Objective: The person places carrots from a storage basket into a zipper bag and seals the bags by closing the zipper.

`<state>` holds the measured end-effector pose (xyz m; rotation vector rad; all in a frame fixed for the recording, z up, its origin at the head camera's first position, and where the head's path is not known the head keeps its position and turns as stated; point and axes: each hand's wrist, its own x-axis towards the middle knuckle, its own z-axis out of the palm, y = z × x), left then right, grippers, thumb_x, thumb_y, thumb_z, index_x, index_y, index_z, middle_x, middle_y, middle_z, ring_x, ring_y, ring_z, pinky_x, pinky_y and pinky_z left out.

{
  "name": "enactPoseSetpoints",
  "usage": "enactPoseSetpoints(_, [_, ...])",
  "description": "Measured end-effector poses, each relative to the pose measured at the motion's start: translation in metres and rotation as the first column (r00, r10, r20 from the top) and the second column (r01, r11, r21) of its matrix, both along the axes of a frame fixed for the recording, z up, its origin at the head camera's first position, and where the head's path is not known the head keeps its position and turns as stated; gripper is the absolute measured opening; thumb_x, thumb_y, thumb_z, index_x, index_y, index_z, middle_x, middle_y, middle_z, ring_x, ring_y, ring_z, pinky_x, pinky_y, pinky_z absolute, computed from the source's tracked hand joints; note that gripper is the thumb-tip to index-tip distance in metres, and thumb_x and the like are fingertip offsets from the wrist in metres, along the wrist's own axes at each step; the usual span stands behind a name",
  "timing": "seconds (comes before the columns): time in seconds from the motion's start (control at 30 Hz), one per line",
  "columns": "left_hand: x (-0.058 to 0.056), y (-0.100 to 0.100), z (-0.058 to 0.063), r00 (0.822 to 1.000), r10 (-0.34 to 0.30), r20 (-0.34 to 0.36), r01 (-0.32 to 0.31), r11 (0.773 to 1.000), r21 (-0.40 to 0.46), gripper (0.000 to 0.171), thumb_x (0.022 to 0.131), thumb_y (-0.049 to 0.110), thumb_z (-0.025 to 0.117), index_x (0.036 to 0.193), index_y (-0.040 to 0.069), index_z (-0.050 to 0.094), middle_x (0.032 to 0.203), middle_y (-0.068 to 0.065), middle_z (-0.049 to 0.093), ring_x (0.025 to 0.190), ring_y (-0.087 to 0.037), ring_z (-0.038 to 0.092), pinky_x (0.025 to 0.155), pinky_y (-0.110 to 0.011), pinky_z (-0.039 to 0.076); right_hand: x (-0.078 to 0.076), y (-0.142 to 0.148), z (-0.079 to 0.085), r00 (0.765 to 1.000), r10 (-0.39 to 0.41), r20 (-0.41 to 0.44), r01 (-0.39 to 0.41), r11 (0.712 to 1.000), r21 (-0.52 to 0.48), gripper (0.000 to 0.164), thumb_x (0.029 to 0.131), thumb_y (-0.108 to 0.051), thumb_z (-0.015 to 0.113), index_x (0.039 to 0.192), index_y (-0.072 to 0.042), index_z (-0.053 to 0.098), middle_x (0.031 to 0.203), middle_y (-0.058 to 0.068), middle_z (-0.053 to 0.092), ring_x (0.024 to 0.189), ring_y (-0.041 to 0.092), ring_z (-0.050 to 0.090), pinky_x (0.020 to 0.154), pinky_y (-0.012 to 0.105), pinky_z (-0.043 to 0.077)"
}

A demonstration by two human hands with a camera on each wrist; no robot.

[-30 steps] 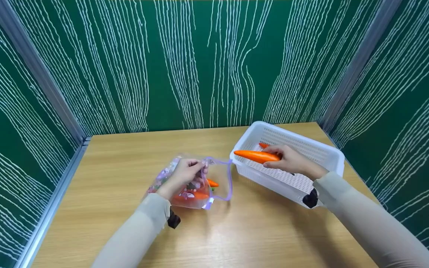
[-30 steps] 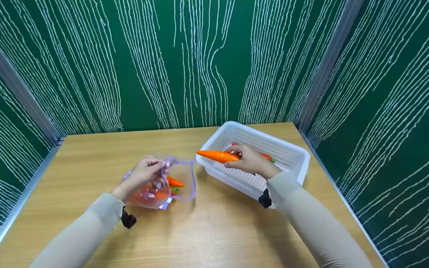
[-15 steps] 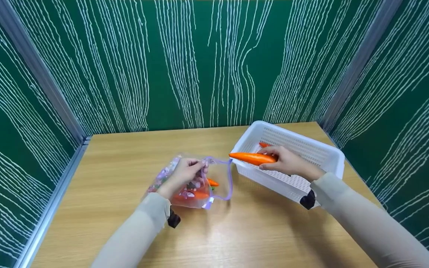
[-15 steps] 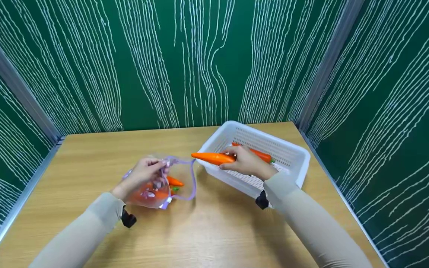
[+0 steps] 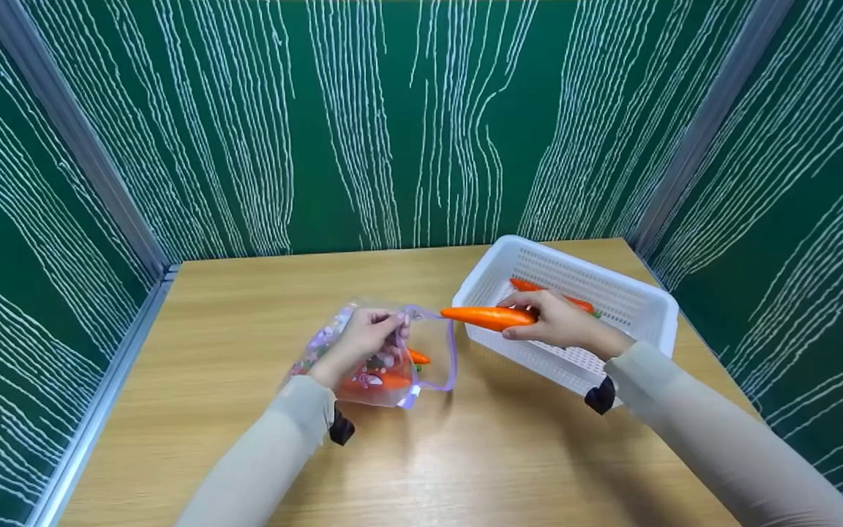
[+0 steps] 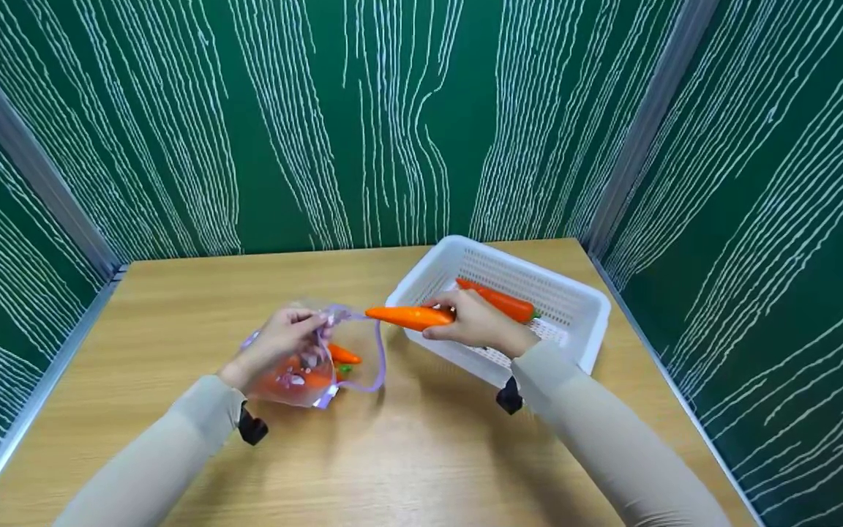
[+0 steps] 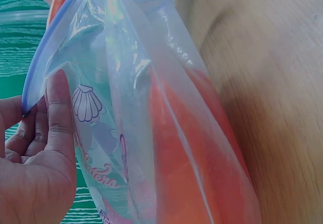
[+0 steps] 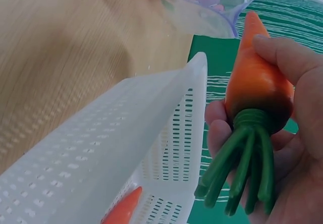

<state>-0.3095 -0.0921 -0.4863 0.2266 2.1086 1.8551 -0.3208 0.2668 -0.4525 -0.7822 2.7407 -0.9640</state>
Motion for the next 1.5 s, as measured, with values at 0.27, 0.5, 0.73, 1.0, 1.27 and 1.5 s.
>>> enactPoseSetpoints(0.27, [-0.001,0.000,0.003,1.000,-0.007,-0.012,0.007,1.000,-0.001,0.026,0.114,0.025,0.059,0.103,0.008,0.075,0.089,-0.003,0.069,0.070,-0.014,0.064,0.065,-0.022,0.059,0.005,-0.009,0.001,0.999,0.047,-0.007,-0.047,0.999,0.024,0.036,0.096,-0.025,0.084,0.129,-0.012,0.076,0.102,0.005,0.072,0.087,0.020,0.059,0.079,0.031,0.045])
enactPoseSetpoints(0.5, [-0.001,0.000,0.001,0.999,-0.045,-0.014,0.045,0.998,0.051,0.028,0.115,0.023,0.057,0.099,0.007,0.074,0.086,-0.006,0.069,0.069,-0.016,0.065,0.062,-0.023,0.059,0.011,-0.016,-0.003,0.996,0.063,0.057,-0.066,0.996,0.053,0.040,0.097,-0.029,0.083,0.132,-0.012,0.075,0.107,0.005,0.072,0.091,0.019,0.060,0.083,0.032,0.048])
enactPoseSetpoints(0.73, [0.001,-0.001,-0.003,0.999,-0.047,-0.028,0.048,0.997,0.052,0.027,0.115,0.021,0.057,0.100,0.006,0.074,0.088,-0.005,0.069,0.071,-0.016,0.064,0.065,-0.022,0.059,0.016,-0.021,-0.012,0.992,0.063,0.105,-0.069,0.996,0.051,0.040,0.098,-0.029,0.082,0.133,-0.011,0.074,0.109,0.005,0.072,0.091,0.019,0.061,0.082,0.032,0.051])
enactPoseSetpoints(1.0, [0.000,0.001,0.000,1.000,0.010,-0.008,-0.010,1.000,0.024,0.027,0.115,0.022,0.057,0.103,0.005,0.075,0.088,-0.006,0.069,0.067,-0.013,0.064,0.061,-0.022,0.060,0.020,-0.032,-0.018,0.988,0.138,0.071,-0.142,0.989,0.047,0.038,0.099,-0.027,0.082,0.130,-0.008,0.075,0.103,0.002,0.071,0.087,0.015,0.059,0.079,0.027,0.047])
enactPoseSetpoints(1.27, [0.000,0.002,0.000,1.000,-0.003,-0.004,0.003,1.000,0.024,0.028,0.115,0.023,0.058,0.101,0.005,0.075,0.086,-0.005,0.069,0.067,-0.015,0.065,0.061,-0.023,0.060,0.024,-0.044,-0.024,0.980,0.151,0.127,-0.160,0.985,0.066,0.041,0.099,-0.030,0.082,0.133,-0.008,0.073,0.105,0.001,0.072,0.088,0.015,0.061,0.083,0.028,0.051])
enactPoseSetpoints(1.5, [0.000,0.002,-0.001,1.000,-0.015,-0.007,0.015,1.000,0.027,0.029,0.115,0.025,0.058,0.102,0.005,0.075,0.088,-0.006,0.069,0.068,-0.015,0.066,0.062,-0.023,0.061,0.028,-0.055,-0.028,0.975,0.115,0.192,-0.133,0.988,0.081,0.045,0.098,-0.031,0.083,0.138,-0.014,0.072,0.109,-0.003,0.071,0.096,0.018,0.062,0.090,0.035,0.051])
